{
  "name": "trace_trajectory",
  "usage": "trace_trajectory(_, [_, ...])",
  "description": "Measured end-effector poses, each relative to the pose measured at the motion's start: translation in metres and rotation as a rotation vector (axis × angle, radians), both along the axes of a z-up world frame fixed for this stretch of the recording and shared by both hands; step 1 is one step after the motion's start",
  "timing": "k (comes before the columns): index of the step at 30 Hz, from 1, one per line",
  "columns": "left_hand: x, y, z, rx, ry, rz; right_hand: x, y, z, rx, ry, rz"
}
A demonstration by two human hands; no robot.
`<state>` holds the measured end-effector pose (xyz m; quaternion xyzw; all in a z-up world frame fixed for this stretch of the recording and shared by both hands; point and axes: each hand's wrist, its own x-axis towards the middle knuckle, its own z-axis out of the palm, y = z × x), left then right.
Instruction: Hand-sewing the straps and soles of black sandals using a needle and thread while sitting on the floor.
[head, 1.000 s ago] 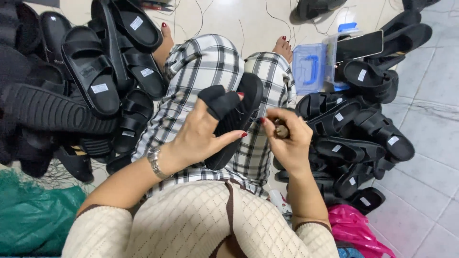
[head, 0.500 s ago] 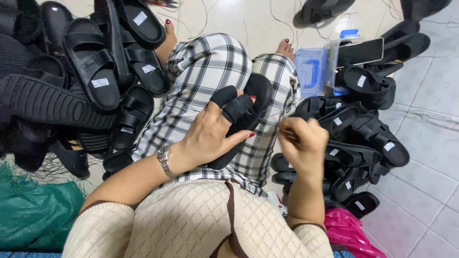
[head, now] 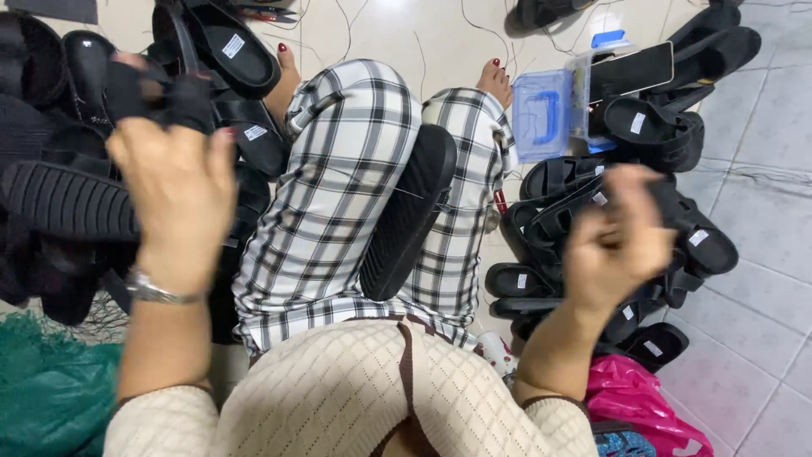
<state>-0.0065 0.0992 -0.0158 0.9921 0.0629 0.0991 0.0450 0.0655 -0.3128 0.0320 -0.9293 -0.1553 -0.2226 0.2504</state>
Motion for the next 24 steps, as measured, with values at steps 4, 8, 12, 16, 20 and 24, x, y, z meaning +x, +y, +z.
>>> trace_trajectory(4, [0.016, -0.076, 0.034, -0.584, -0.06, -0.44, -0.007, 0.042, -0.009, 0.201, 0.521, 0.449])
trace_trajectory(8, [0.013, -0.086, 0.044, -1.21, 0.511, -0.466, -0.005, 0.044, -0.018, 0.442, 0.602, 0.52])
trace_trajectory(12, [0.014, -0.106, 0.012, -2.066, 0.507, -0.794, -0.003, 0.067, -0.035, 1.502, 0.901, 0.771])
trace_trajectory(16, [0.008, -0.117, -0.001, -0.557, -0.123, -0.496, -0.013, 0.059, -0.075, 1.604, 0.867, 0.602])
trace_trajectory(20, [-0.004, -0.117, -0.002, -0.462, -0.139, -0.485, -0.019, 0.075, -0.057, 1.497, 0.76, 0.477])
trace_trajectory(24, [-0.028, -0.12, -0.016, -0.59, -0.102, -0.529, -0.017, 0.089, -0.065, 1.295, 0.643, 0.273])
